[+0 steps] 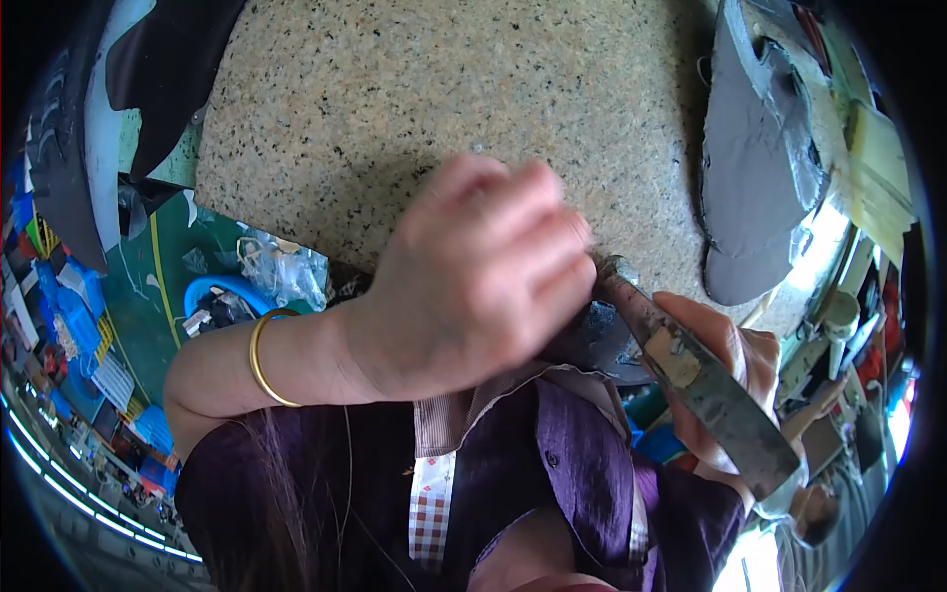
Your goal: The person attaches components to a shoe upper on a stone workstation using a hammer and a small tool.
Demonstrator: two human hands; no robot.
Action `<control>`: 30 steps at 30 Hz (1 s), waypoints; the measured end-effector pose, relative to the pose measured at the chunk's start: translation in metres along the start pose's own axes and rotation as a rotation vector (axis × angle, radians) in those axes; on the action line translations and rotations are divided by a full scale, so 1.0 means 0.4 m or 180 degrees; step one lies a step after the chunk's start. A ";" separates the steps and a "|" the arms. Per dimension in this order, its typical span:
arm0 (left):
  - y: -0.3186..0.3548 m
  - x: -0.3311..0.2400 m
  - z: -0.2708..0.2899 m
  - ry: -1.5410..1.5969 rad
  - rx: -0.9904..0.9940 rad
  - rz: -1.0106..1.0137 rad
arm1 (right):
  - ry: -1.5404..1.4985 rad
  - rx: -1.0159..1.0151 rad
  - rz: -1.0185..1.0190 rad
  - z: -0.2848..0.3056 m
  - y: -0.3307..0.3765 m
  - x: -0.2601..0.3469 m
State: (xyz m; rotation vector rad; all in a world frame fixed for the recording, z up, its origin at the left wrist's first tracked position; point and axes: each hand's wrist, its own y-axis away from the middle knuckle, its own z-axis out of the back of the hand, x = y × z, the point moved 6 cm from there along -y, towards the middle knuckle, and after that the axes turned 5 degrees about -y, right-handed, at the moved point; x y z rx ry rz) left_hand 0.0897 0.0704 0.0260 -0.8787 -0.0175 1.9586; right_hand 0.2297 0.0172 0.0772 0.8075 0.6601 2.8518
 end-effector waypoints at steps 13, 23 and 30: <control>0.049 0.011 0.001 -0.0234 -0.0196 0.0338 | -0.0002 -0.0082 0.0334 -0.007 -0.012 0.004; 0.071 0.009 0.001 -0.0123 -0.0245 0.0481 | -0.0573 0.0008 0.0785 -0.018 -0.025 0.009; 0.074 -0.033 0.008 -0.0846 -0.0352 0.0339 | -0.0554 -0.0003 0.0637 -0.006 -0.020 0.023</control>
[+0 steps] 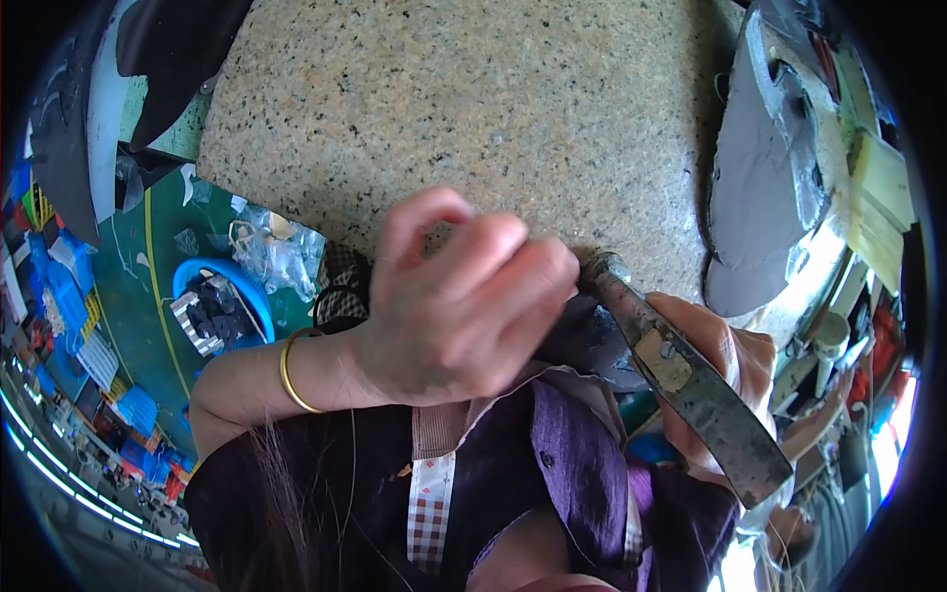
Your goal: The person attaches components to a shoe upper on a stone workstation using a hammer and a small tool.
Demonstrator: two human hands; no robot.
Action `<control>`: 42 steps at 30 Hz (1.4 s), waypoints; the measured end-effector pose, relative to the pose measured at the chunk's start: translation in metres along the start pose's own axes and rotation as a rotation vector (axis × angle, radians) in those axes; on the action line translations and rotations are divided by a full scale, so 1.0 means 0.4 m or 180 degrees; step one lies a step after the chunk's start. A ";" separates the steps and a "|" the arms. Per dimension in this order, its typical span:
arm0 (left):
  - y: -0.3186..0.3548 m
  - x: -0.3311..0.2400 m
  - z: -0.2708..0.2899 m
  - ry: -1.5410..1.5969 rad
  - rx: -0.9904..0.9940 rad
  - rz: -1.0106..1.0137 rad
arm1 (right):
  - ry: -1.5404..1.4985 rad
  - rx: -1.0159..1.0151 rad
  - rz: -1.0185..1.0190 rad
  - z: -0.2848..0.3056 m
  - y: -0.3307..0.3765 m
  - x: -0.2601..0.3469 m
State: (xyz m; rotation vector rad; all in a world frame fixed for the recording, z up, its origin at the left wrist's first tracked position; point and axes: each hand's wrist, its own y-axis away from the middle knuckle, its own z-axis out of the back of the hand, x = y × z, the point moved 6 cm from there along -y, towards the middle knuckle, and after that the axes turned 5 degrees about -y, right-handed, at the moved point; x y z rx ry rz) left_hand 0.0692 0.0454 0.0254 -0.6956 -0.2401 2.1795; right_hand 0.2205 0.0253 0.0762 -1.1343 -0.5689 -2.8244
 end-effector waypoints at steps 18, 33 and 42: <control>0.052 0.002 -0.001 0.0198 -0.0223 0.0239 | 0.0242 -0.0076 -0.0182 -0.023 0.014 -0.047; 0.089 -0.013 -0.001 0.0497 0.0294 0.0098 | 0.0080 -0.0036 0.0110 -0.019 -0.019 -0.026; -0.019 -0.018 -0.002 0.0817 0.0372 -0.1053 | 0.0121 -0.0398 0.0106 0.051 0.047 -0.052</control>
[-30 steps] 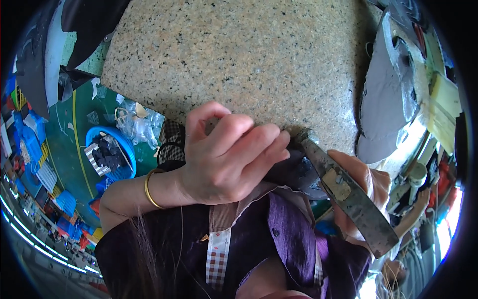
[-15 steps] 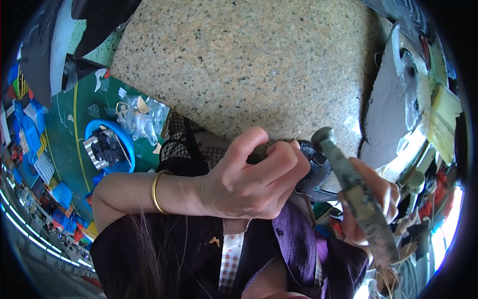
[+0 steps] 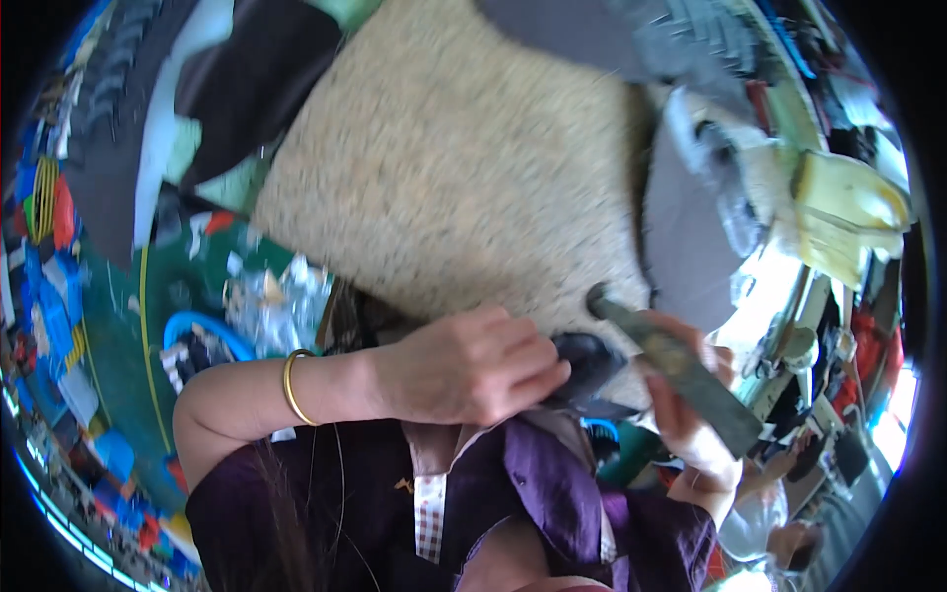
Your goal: The person attaches components to a shoe upper on a stone workstation using a hammer and a small tool.
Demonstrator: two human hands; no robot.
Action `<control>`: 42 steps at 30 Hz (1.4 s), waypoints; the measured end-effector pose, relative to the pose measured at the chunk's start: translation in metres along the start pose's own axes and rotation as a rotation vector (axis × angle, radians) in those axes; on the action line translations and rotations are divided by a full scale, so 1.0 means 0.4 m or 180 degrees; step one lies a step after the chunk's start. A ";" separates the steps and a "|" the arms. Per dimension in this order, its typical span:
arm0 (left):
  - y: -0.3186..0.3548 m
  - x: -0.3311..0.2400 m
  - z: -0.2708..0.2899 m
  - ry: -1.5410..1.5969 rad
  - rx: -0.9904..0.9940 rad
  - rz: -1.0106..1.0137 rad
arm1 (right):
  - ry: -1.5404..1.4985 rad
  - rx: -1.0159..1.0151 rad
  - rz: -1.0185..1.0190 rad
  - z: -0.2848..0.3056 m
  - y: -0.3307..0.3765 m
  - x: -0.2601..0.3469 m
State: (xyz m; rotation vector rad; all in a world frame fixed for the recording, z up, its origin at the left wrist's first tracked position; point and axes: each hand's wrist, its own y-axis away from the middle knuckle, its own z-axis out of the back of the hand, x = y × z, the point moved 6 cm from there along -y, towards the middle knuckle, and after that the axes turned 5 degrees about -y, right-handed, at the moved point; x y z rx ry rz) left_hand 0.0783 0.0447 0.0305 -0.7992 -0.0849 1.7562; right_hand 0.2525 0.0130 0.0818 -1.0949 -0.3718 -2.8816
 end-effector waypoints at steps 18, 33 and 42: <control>-0.634 0.539 0.083 -0.1523 -0.0453 -0.0394 | 0.0919 -0.2270 0.0423 0.360 -0.497 -0.132; -0.472 0.091 0.465 0.0085 0.1086 -0.1007 | -0.0510 -0.1593 0.0048 0.312 -0.429 -0.051; -0.213 -0.098 0.140 0.0952 0.1200 -0.0675 | -0.1833 0.0446 -0.0798 0.040 0.092 0.006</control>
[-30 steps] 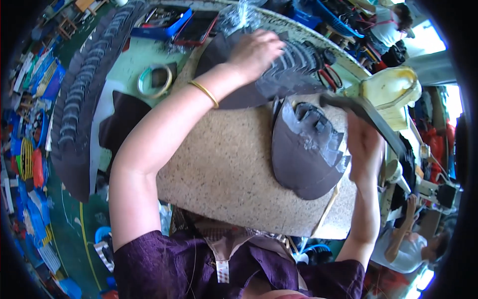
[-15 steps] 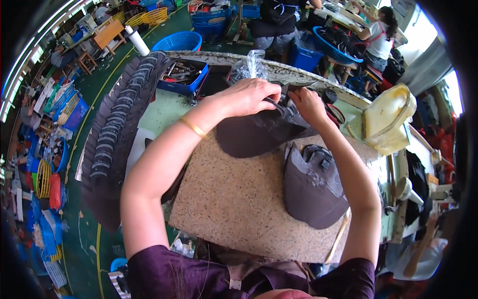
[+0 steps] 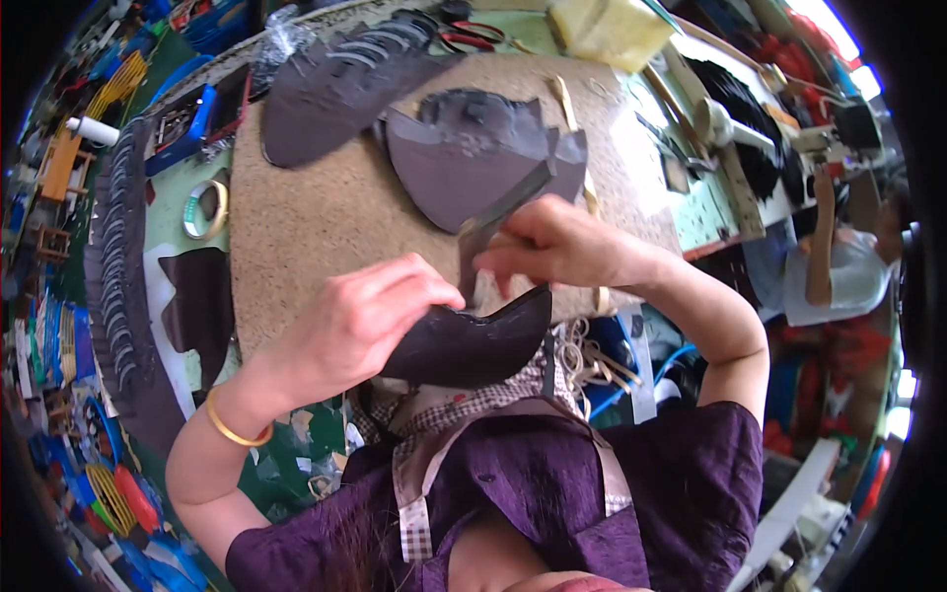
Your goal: The person attaches components to a shoe upper on a stone workstation using a hammer and a small tool.
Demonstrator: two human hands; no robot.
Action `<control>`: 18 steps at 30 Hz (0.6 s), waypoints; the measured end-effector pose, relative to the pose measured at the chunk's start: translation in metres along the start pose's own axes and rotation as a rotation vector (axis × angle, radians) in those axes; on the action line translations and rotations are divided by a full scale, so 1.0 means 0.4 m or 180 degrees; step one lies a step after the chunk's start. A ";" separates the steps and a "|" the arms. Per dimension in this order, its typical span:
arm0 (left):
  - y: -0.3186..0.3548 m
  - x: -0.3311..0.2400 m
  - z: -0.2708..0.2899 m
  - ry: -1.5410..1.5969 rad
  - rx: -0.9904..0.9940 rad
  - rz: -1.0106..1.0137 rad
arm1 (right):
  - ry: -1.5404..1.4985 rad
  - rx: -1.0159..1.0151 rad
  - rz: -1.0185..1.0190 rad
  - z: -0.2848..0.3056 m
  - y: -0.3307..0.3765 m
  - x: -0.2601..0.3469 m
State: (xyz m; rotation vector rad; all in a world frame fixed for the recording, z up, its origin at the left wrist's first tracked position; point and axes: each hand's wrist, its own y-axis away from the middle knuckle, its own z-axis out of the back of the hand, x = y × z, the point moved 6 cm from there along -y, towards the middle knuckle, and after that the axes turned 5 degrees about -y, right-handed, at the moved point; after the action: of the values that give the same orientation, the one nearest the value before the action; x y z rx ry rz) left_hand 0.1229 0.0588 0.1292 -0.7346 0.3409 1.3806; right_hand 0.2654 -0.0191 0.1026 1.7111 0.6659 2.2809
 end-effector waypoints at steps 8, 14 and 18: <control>-0.024 0.073 -0.164 0.0093 0.0059 -0.0281 | 0.1646 -0.1455 0.1371 -0.088 0.207 -0.040; -0.055 0.146 -0.175 -0.0303 0.0308 0.0041 | 0.1254 -0.0978 0.1122 -0.131 0.131 -0.131; -0.068 0.182 -0.176 -0.0027 0.0395 -0.0116 | 0.1139 -0.0973 0.1147 -0.116 0.099 -0.139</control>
State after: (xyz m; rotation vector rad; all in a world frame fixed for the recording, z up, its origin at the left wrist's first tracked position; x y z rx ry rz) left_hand 0.1765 0.0681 0.0395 -0.6295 0.4010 1.3156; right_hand 0.2422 -0.0880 0.0639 1.3820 0.0476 2.7943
